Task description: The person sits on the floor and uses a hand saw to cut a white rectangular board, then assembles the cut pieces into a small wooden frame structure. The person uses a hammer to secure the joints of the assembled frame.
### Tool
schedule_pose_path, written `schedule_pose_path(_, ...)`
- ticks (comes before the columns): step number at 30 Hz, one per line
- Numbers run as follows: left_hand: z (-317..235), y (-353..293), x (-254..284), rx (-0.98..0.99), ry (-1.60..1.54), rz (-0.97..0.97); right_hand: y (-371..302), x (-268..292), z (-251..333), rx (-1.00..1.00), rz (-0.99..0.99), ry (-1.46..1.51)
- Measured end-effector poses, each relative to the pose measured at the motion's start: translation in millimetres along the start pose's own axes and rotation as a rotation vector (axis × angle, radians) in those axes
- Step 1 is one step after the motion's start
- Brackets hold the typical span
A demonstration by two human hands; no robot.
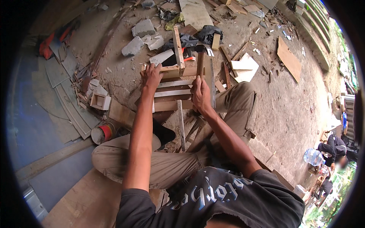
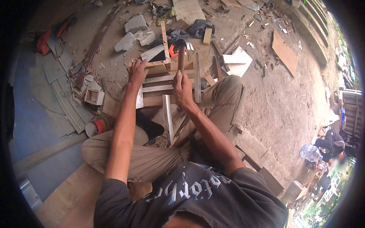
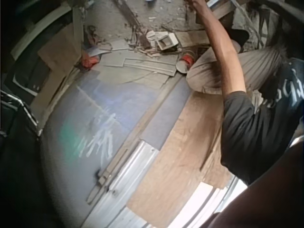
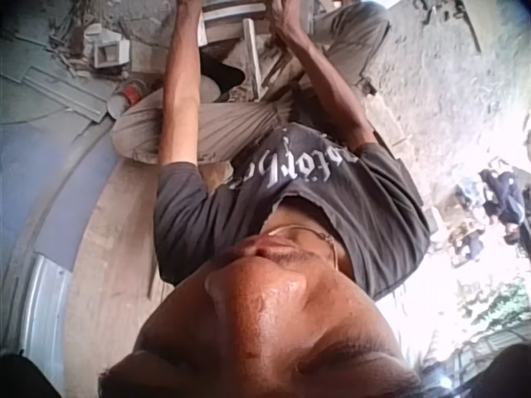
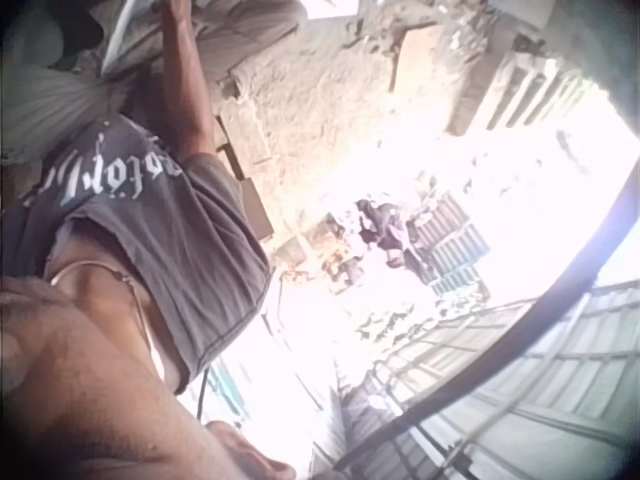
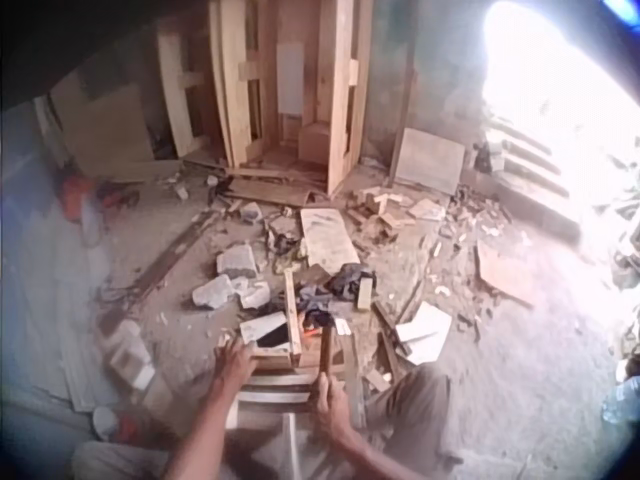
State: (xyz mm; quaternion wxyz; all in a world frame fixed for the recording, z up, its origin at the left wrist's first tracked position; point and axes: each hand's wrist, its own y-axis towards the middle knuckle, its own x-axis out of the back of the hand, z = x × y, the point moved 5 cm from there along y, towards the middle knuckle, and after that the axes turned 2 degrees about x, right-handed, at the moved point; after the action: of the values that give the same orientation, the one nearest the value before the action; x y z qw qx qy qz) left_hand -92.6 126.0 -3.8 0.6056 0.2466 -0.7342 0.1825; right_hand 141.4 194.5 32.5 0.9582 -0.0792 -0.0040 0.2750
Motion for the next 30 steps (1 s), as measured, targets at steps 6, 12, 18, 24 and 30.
schedule_pose_path(6, 1, 1, -1, 0.006, -0.011, 0.026, -6, -2, -16, 0.223, 0.164, -0.617)
schedule_pose_path(12, 3, 7, 0, -0.004, -0.008, 0.007, -10, -6, -12, 0.221, 0.178, -0.595)
schedule_pose_path(18, 6, 5, -8, -0.019, -0.017, -0.057, -6, -7, 15, 0.183, 0.172, -0.516)
schedule_pose_path(24, 2, 9, -8, -0.066, 0.032, -0.114, 5, -6, -11, 0.179, 0.287, -0.651)
schedule_pose_path(30, -2, 7, -1, -0.053, -0.052, -0.094, -1, -12, -11, 0.071, 0.222, -0.671)
